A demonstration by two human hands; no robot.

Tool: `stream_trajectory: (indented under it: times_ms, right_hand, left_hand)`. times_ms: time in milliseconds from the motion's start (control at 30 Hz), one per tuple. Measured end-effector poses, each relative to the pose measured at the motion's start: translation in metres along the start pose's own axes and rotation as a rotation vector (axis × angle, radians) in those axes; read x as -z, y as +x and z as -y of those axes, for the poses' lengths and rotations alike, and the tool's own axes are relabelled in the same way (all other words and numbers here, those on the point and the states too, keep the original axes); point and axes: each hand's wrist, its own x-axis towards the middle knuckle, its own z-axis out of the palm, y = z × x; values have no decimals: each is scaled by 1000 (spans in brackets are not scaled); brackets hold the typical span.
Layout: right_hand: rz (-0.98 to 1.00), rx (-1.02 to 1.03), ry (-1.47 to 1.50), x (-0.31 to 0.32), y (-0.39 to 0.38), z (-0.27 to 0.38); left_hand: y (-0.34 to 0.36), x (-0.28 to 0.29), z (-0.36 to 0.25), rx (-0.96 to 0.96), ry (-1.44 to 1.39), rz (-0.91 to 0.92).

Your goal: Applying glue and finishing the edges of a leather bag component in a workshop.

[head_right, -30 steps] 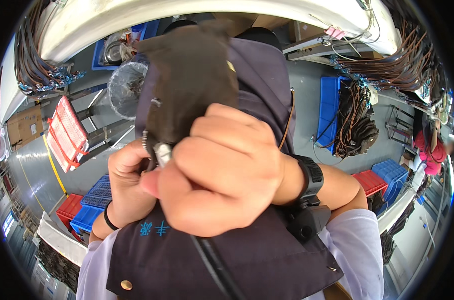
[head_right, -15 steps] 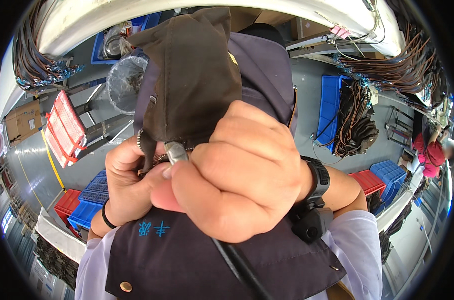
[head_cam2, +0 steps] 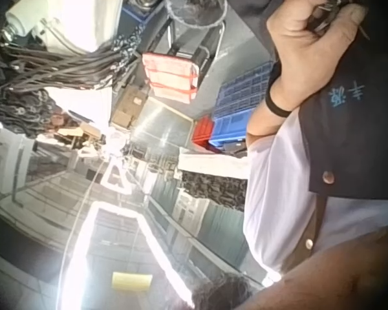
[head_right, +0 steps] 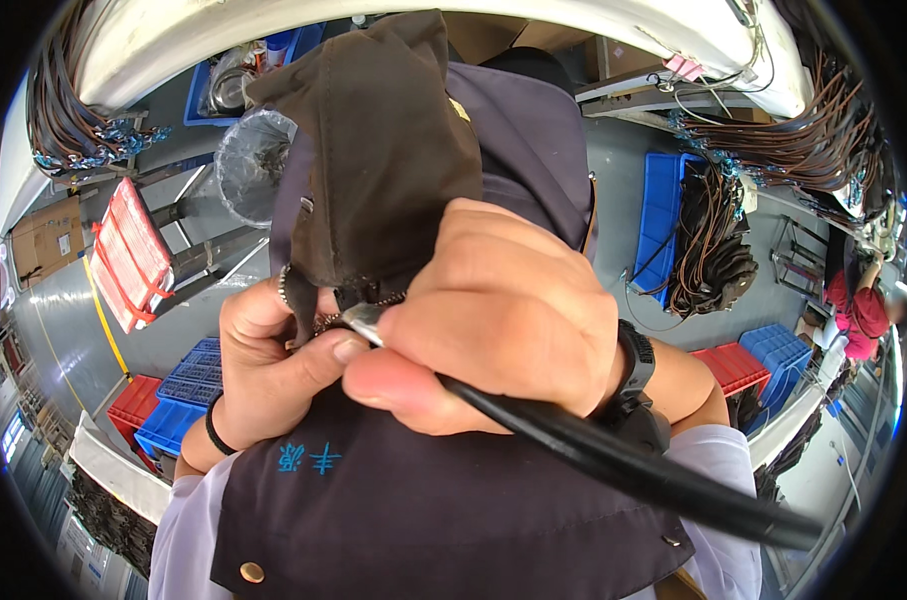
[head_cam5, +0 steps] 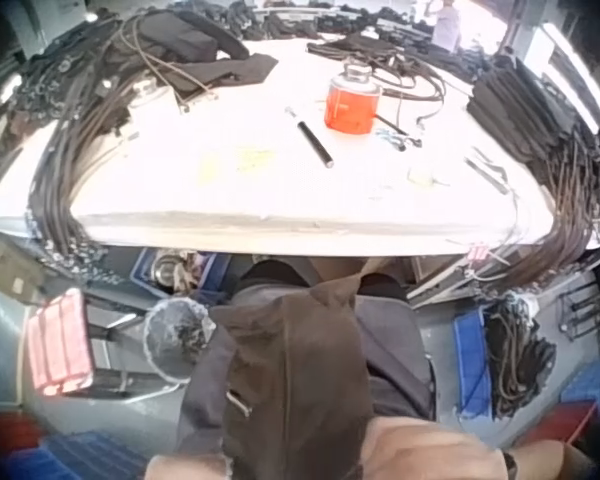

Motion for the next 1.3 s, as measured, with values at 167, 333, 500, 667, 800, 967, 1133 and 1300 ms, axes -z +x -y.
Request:
stream_trajectory:
  times_ms: [167,333,500,667,800,967,1133,1300]
  right_hand:
    - [82,155,-238,1,1,0]
    - [153,241,-304,-3,2,0]
    - [94,62,-131,-11,3,-2]
    - [98,23,-25,1,-3,-1]
    - [150,109,-138,5,0,0]
    - [96,146,-224,0,0,-1]
    - [156,166,-262,-5,5,0]
    - [145,184,-281,-10,6,-1]
  left_hand:
    - [1,2,1,-8,47,33]
    - [0,2,3,2,36,-27]
    - [-2,4,8,59,35,-48]
    - [-4,7,7,67,69,-17]
    - [-2,4,4,75,-32,-18]
    - [-1,1,3,19,22,-57]
    - [-2,7,9,9,122,-54]
    - [-3,4,7,51,54,-104]
